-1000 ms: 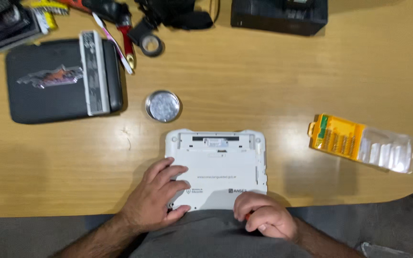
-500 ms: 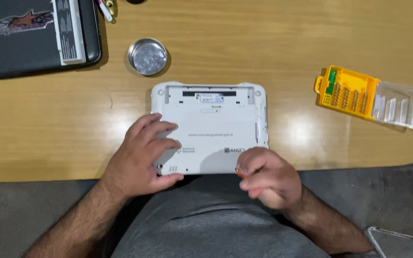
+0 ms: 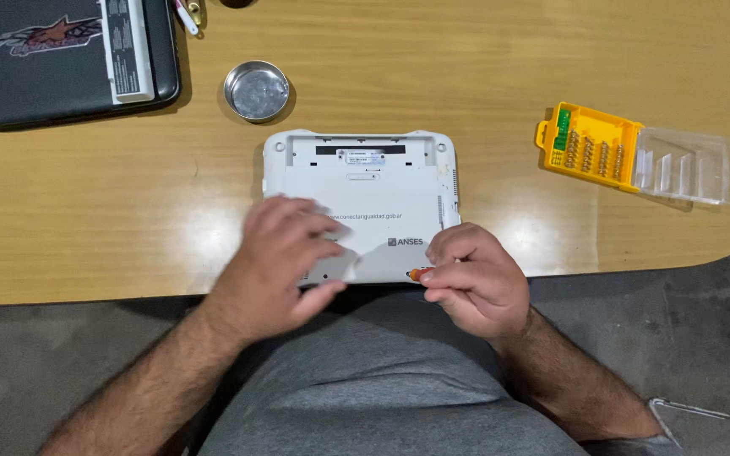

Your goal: The person removes the back cover of a white electronic device and then uses a screwdriver to remove several screws from the device's back panel. The removed screws are placed into a small metal container on the table.

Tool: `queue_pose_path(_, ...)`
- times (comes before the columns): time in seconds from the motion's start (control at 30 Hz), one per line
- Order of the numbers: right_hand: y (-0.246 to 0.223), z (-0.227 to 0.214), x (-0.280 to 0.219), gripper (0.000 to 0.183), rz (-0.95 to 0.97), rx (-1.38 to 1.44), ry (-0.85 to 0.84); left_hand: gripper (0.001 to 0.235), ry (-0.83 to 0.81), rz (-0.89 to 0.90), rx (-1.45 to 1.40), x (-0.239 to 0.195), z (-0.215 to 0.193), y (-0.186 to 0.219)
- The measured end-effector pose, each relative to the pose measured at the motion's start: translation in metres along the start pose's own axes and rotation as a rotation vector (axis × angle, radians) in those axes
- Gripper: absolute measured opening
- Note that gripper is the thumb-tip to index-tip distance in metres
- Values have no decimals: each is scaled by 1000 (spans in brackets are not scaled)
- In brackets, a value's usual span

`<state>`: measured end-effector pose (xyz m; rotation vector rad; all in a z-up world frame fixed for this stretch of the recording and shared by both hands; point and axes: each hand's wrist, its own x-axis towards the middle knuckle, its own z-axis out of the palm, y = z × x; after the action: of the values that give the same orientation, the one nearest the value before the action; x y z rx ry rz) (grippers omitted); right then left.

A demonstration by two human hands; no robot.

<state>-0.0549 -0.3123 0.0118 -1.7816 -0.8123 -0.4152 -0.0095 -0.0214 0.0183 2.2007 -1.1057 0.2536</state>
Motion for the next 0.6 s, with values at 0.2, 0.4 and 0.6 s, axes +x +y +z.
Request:
queue_pose_path(0.2, -1, -3, 6, 16, -89, 1, -63, 25, -85, 27, -384, 38, 30, 26)
queue_pose_path(0.4, -4, -9, 11, 18, -28, 18, -66, 10, -214, 74, -508, 48, 79, 11)
queue_pose_path(0.6, -2, -18, 12, 16, 0, 29, -104, 26, -122, 78, -538, 64, 67, 18)
